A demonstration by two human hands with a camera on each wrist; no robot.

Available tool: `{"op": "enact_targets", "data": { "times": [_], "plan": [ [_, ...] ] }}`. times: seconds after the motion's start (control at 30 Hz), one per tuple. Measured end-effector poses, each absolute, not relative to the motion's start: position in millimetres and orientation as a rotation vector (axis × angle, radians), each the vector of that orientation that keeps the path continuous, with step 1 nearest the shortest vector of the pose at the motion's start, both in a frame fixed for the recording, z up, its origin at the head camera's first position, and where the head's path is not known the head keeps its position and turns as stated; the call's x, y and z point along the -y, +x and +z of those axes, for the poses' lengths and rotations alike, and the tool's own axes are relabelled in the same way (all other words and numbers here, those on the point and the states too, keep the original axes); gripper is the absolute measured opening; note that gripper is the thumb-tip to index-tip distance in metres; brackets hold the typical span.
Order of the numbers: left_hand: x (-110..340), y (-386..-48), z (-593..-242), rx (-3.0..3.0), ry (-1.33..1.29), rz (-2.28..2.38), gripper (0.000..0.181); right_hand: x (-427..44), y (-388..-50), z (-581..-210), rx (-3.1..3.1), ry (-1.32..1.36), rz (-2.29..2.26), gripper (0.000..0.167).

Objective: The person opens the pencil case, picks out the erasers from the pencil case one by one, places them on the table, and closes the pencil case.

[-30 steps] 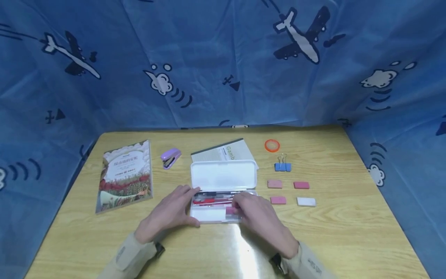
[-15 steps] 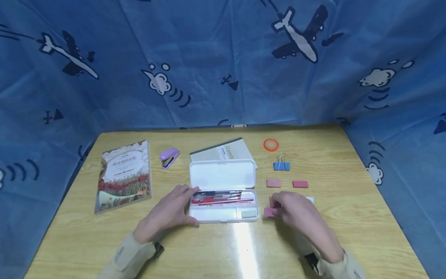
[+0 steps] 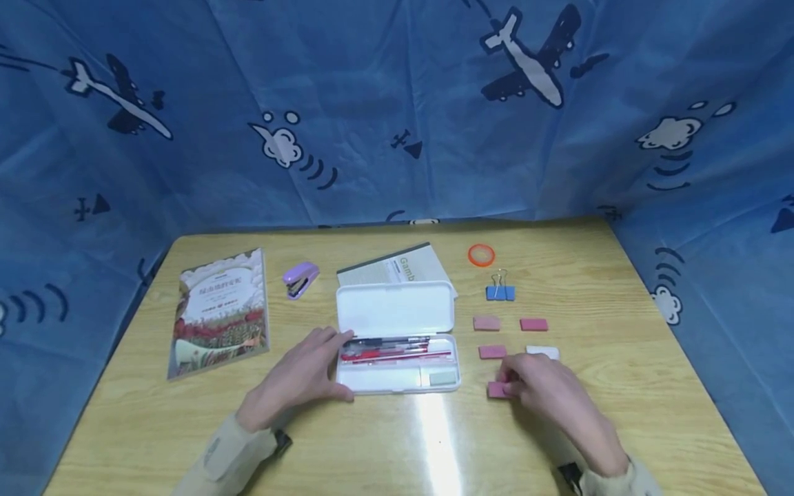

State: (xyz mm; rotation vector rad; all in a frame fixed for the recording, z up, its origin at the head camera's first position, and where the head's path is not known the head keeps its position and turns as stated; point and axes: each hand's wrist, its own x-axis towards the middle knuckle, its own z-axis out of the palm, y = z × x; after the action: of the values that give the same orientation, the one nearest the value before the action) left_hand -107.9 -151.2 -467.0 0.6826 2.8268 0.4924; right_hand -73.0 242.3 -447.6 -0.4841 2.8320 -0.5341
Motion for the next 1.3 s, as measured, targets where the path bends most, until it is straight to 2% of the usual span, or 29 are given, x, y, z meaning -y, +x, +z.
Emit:
{"op": "enact_targets", "data": {
  "times": [0.47, 1.03, 1.3],
  "plan": [
    [152, -107, -466, -2.814, 0.666, 0.484, 0.109, -241, -75, -460, -2.947, -0.604, -0.529, 0.014],
    [151, -108, -467, -2.820, 0.675, 0.486, 0.108, -239, -76, -461, -2.945, -0.515, -0.489, 0.016],
    [151, -108, -467, -2.822, 0.677, 0.486, 0.108, -231, -77, -449, -3.023, -0.473, -0.476, 0.011]
  ]
}}
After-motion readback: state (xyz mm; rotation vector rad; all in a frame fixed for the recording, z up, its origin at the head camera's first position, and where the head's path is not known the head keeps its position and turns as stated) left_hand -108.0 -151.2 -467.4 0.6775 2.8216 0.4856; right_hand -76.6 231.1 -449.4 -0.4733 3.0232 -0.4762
